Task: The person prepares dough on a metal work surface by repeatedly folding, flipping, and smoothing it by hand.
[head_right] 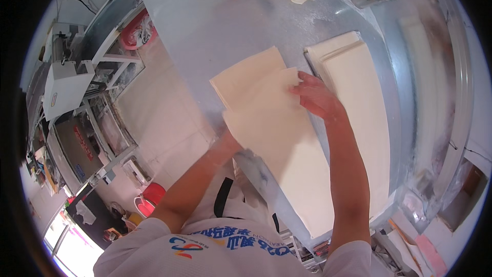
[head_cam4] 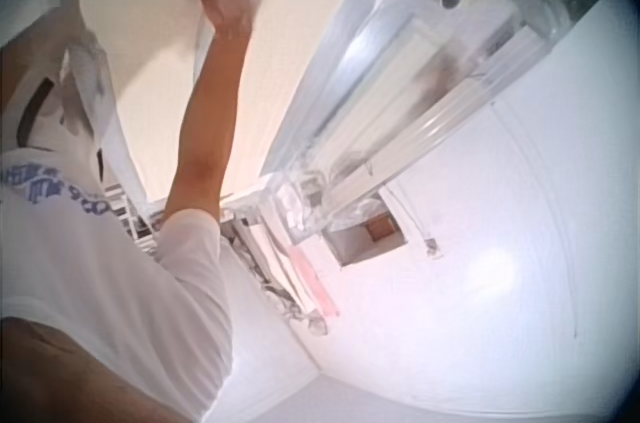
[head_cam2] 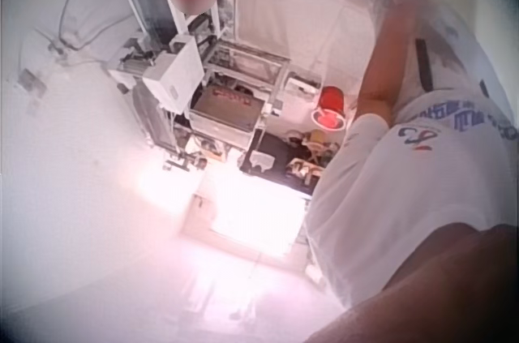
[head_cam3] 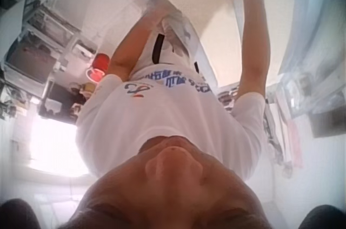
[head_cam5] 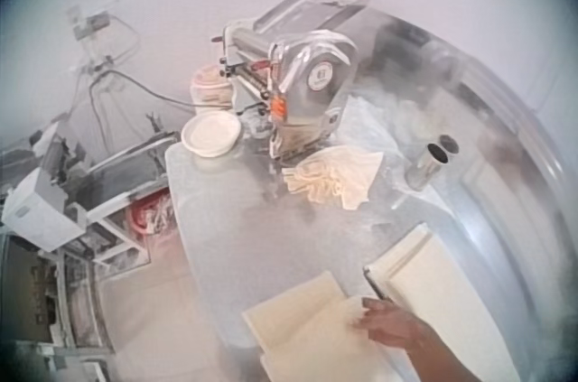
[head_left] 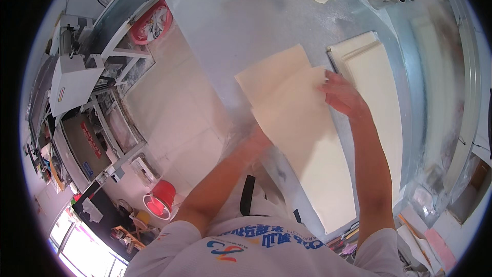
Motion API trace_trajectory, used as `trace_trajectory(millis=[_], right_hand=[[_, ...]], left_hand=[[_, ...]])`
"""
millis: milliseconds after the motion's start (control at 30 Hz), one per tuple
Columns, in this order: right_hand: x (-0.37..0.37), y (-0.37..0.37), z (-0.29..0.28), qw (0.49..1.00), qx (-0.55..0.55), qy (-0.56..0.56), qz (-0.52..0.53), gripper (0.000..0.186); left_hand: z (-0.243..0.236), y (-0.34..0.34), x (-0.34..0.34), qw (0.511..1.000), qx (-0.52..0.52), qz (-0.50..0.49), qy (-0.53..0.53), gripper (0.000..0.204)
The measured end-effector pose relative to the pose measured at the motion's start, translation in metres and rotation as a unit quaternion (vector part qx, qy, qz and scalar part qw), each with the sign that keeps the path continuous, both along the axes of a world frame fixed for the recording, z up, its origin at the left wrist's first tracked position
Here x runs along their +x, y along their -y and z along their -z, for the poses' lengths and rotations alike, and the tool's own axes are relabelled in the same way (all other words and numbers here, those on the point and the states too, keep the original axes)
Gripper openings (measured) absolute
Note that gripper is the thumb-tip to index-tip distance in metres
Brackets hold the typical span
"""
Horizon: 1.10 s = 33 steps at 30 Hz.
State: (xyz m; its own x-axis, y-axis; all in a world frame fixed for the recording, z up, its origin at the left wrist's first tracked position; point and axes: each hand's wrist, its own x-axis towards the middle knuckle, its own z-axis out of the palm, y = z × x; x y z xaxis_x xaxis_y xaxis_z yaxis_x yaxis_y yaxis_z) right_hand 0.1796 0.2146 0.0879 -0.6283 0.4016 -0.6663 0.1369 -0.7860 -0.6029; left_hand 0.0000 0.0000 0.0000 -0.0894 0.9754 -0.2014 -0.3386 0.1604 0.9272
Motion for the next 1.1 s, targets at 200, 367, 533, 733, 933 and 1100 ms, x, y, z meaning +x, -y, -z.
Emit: trace_trajectory(millis=[200, 367, 533, 733, 933, 1100], right_hand=[[-0.024, -0.013, 0.011, 0.989, 0.126, 0.067, -0.026, 0.069], [-0.036, -0.016, 0.015, 0.983, 0.161, 0.084, 0.030, 0.071], [-0.047, -0.028, 0.037, 0.972, 0.218, 0.068, 0.052, 0.062], [-0.059, -0.036, 0.053, 0.945, 0.290, 0.150, 0.030, 0.053], [-0.073, -0.032, 0.050, 0.927, 0.319, 0.194, 0.030, 0.049], [-0.079, -0.033, 0.028, 0.929, 0.322, 0.180, 0.025, 0.047]], left_hand=[[-0.021, -0.012, -0.063, 0.938, -0.103, -0.067, 0.323, 0.050], [-0.036, -0.040, -0.061, 0.971, -0.193, -0.130, 0.061, 0.037], [0.024, -0.039, -0.062, 0.939, -0.231, -0.202, -0.157, 0.036], [0.017, -0.047, -0.081, 0.918, -0.148, -0.172, -0.324, 0.033], [-0.017, -0.054, -0.098, 0.921, -0.178, -0.157, -0.308, 0.030], [-0.022, -0.046, -0.107, 0.930, -0.182, -0.147, -0.282, 0.029]])
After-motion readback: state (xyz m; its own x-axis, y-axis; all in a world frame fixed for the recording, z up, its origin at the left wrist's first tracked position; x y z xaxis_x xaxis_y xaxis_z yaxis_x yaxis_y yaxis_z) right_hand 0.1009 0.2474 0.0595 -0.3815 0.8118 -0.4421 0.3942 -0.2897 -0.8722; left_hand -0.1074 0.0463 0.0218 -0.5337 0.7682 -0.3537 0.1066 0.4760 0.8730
